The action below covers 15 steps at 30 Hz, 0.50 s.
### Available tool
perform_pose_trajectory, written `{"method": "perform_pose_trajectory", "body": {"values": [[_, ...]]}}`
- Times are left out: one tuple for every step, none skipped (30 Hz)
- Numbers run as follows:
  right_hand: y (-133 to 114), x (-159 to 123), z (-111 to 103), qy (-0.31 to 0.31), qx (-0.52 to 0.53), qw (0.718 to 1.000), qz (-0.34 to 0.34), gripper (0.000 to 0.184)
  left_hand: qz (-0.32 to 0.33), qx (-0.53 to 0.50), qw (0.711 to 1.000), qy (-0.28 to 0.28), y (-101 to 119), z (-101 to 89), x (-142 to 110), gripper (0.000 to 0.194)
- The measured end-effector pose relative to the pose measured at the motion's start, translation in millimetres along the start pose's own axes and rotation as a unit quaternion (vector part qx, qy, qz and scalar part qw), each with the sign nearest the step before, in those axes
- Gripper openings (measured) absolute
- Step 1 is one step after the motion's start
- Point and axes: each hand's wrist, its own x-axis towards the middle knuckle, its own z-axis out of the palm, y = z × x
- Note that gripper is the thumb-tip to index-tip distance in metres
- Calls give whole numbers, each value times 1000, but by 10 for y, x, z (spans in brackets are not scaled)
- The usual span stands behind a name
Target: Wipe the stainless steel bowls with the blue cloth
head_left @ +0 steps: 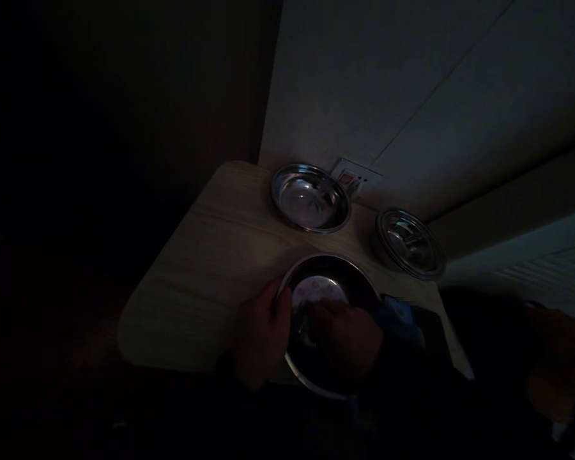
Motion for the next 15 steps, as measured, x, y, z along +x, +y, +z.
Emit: {"method": "perform_pose_trajectory", "body": {"values": [[4, 20, -8, 10, -5, 1000, 14, 26, 7, 0, 1000, -3, 1, -2, -4, 29], [6, 38, -16, 20, -14, 999, 31, 27, 12, 1, 1000, -1, 2, -2, -7, 29], [3, 48, -21, 24, -22, 998, 45, 27, 15, 1, 1000, 5, 3, 0, -11, 29], [-4, 47, -23, 20, -25, 998, 50, 26, 13, 4, 1000, 16, 4, 4, -16, 29], [-14, 37, -20, 11, -23, 999, 46, 25, 10, 9, 1000, 26, 7, 9, -21, 30], [-23, 21, -13, -2, -16, 999, 34, 24, 7, 16, 999, 33, 9, 14, -27, 30], [-29, 7, -7, -14, -7, 1000, 20, 23, 7, 20, 999, 35, 12, 18, -33, 30], [-31, -1, -1, -20, -1, 1000, 10, 23, 9, 24, 999, 34, 15, 20, -40, 29], [-28, 0, 2, -18, 1, 1000, 11, 24, 13, 26, 999, 30, 17, 21, -47, 29], [-23, 9, 2, -9, -2, 1000, 21, 25, 17, 28, 999, 25, 17, 19, -54, 28], [-18, 21, 0, 3, -10, 999, 35, 26, 21, 31, 999, 24, 17, 18, -61, 28], [-16, 33, -2, 14, -18, 999, 49, 25, 22, 35, 999, 29, 17, 17, -67, 27], [-17, 38, -2, 20, -22, 998, 55, 24, 21, 42, 998, 38, 18, 17, -72, 27], [-23, 36, -1, 18, -20, 998, 50, 23, 19, 49, 998, 47, 19, 18, -77, 27], [-31, 29, 1, 10, -14, 999, 36, 23, 16, 55, 997, 55, 21, 20, -80, 28]]}}
